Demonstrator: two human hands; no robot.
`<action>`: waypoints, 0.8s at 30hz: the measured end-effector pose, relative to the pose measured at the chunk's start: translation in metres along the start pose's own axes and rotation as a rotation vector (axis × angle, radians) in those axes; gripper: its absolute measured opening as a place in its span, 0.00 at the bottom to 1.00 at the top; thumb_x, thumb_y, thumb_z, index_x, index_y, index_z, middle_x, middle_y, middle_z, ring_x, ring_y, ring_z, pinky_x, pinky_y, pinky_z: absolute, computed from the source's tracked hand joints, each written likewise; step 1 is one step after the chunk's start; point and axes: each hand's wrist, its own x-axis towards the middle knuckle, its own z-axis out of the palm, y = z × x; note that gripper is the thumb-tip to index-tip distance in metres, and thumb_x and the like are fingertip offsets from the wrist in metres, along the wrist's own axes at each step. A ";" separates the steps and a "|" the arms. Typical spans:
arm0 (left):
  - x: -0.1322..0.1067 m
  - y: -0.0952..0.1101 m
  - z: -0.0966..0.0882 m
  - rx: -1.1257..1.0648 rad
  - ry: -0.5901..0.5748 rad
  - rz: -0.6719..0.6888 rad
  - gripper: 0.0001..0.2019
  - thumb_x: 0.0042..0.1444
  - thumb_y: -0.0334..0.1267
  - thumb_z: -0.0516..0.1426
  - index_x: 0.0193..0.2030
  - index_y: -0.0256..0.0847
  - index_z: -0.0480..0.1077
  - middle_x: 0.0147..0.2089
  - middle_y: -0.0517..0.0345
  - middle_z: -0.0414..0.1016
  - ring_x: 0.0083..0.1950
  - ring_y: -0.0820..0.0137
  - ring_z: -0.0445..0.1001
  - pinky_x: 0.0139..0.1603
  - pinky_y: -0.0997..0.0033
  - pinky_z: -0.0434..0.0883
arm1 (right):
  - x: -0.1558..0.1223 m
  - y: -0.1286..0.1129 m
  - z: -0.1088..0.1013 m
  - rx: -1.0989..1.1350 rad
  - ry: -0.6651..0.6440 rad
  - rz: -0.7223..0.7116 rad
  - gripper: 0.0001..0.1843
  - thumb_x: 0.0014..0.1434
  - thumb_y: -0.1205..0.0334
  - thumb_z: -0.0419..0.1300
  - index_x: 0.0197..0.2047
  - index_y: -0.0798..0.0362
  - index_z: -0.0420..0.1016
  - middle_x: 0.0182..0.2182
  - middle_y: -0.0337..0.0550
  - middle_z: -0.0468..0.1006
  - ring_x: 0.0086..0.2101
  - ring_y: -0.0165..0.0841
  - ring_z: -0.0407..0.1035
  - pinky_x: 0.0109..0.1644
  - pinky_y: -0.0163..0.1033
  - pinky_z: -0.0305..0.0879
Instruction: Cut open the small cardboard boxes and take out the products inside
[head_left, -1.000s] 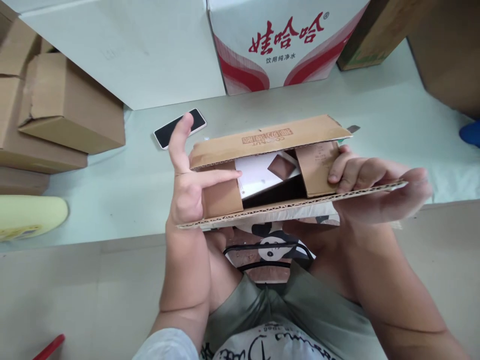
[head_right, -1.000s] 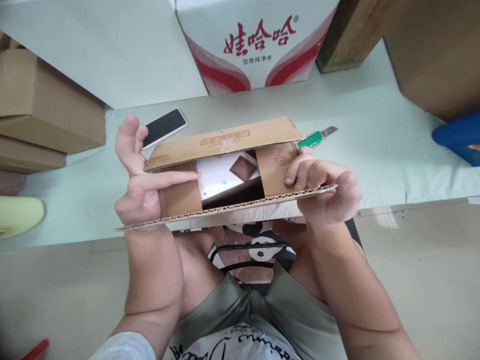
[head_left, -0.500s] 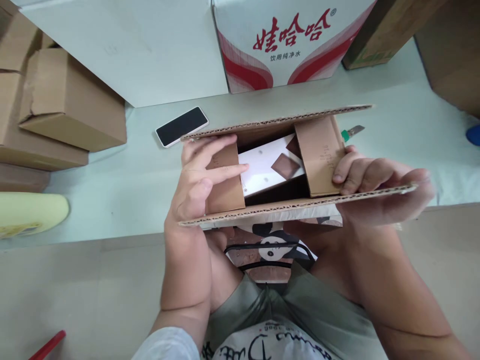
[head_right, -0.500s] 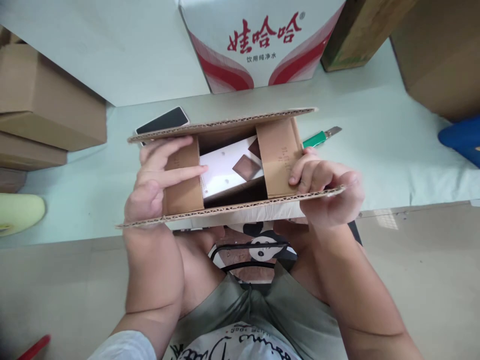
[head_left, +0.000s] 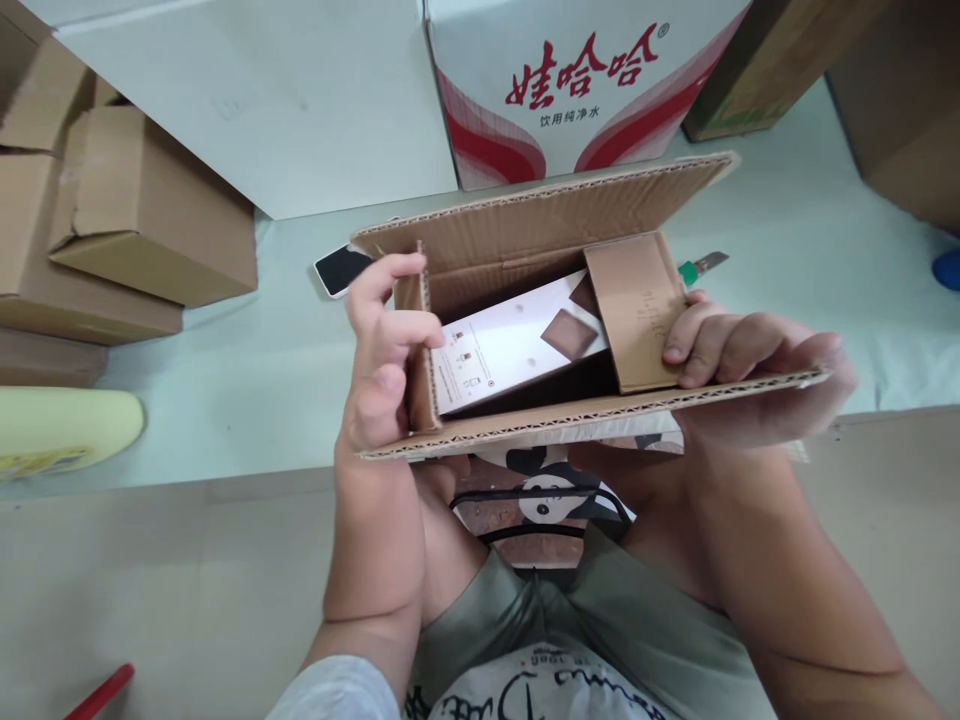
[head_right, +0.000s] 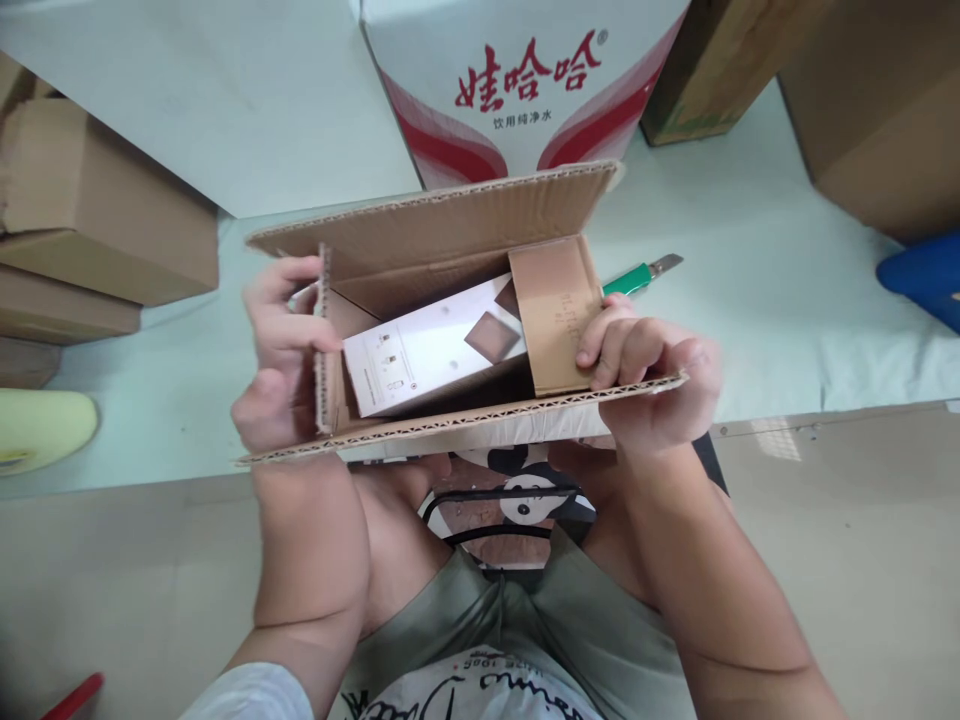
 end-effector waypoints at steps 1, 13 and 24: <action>0.001 -0.002 0.002 -0.050 0.012 0.057 0.29 0.60 0.72 0.56 0.31 0.46 0.72 0.65 0.55 0.71 0.70 0.47 0.68 0.77 0.41 0.63 | 0.000 0.000 0.001 -0.001 0.001 0.000 0.34 0.71 0.47 0.49 0.14 0.49 0.52 0.10 0.36 0.56 0.17 0.31 0.61 0.44 0.49 0.67; 0.018 -0.007 0.020 -0.263 0.140 0.381 0.32 0.60 0.64 0.63 0.26 0.41 0.53 0.57 0.59 0.74 0.62 0.58 0.74 0.66 0.47 0.72 | 0.032 0.007 -0.009 0.027 0.063 -0.040 0.41 0.70 0.36 0.59 0.13 0.50 0.54 0.09 0.36 0.58 0.14 0.28 0.59 0.25 0.40 0.59; 0.013 -0.010 0.022 -0.371 0.076 0.404 0.26 0.66 0.60 0.57 0.27 0.42 0.59 0.64 0.61 0.75 0.64 0.60 0.75 0.74 0.45 0.70 | 0.054 -0.024 0.003 -0.534 -0.658 0.079 0.24 0.75 0.47 0.49 0.45 0.37 0.89 0.55 0.37 0.82 0.56 0.45 0.73 0.68 0.61 0.66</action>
